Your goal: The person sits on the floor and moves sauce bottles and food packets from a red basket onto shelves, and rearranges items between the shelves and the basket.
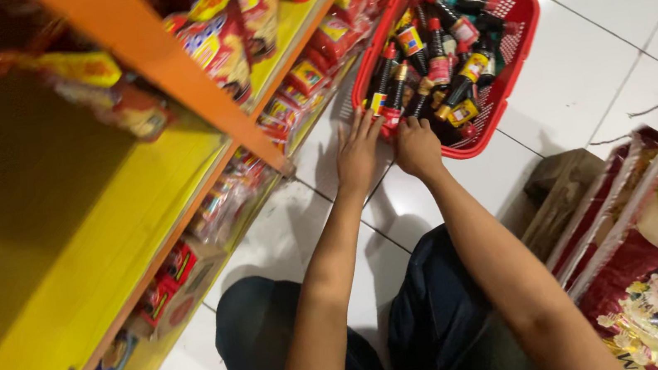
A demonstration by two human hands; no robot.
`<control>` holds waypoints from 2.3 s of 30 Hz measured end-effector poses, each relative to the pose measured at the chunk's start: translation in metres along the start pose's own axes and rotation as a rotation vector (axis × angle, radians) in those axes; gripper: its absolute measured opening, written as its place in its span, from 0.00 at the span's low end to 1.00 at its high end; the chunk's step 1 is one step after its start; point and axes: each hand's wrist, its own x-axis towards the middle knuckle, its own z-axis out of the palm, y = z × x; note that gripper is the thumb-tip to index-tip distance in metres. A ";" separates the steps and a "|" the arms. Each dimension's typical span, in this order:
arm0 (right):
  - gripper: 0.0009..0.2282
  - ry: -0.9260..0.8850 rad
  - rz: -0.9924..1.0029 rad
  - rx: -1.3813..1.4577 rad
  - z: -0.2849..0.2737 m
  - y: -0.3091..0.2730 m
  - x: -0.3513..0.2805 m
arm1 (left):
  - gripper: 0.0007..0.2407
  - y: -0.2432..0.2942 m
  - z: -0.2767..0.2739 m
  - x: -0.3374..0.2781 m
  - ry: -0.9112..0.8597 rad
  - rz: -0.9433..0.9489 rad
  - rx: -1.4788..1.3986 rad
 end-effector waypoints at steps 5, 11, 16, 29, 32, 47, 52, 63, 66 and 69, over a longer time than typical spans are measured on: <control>0.23 -0.155 -0.080 -0.091 0.011 -0.024 -0.027 | 0.27 -0.008 -0.015 -0.031 -0.060 0.008 0.009; 0.28 -0.484 -0.225 -0.049 0.005 -0.070 -0.054 | 0.27 -0.043 -0.044 -0.089 -0.069 0.042 0.186; 0.37 -0.559 -0.654 0.235 0.000 -0.110 -0.092 | 0.23 -0.072 -0.090 -0.164 -0.055 0.015 0.305; 0.26 -0.017 -0.362 0.248 0.000 -0.046 0.009 | 0.21 0.005 -0.077 -0.238 0.387 -0.759 0.239; 0.36 0.030 0.051 0.210 0.035 -0.015 0.034 | 0.20 0.003 -0.082 -0.241 0.444 -0.755 0.151; 0.38 -0.465 0.286 -0.126 0.036 -0.014 0.028 | 0.26 -0.045 -0.058 -0.274 -0.223 -0.721 0.907; 0.36 -0.845 0.118 -0.116 0.025 -0.044 0.033 | 0.26 -0.052 -0.079 -0.334 -0.215 -0.781 0.942; 0.28 -1.194 -0.285 -0.017 0.053 -0.209 -0.005 | 0.28 -0.079 -0.139 -0.491 0.471 -1.139 0.566; 0.25 -1.163 -0.356 -0.104 0.052 -0.240 -0.014 | 0.29 -0.083 -0.148 -0.506 0.424 -1.099 0.468; 0.22 -1.132 -0.417 -0.189 0.048 -0.261 -0.015 | 0.32 -0.082 -0.155 -0.512 0.520 -1.010 0.439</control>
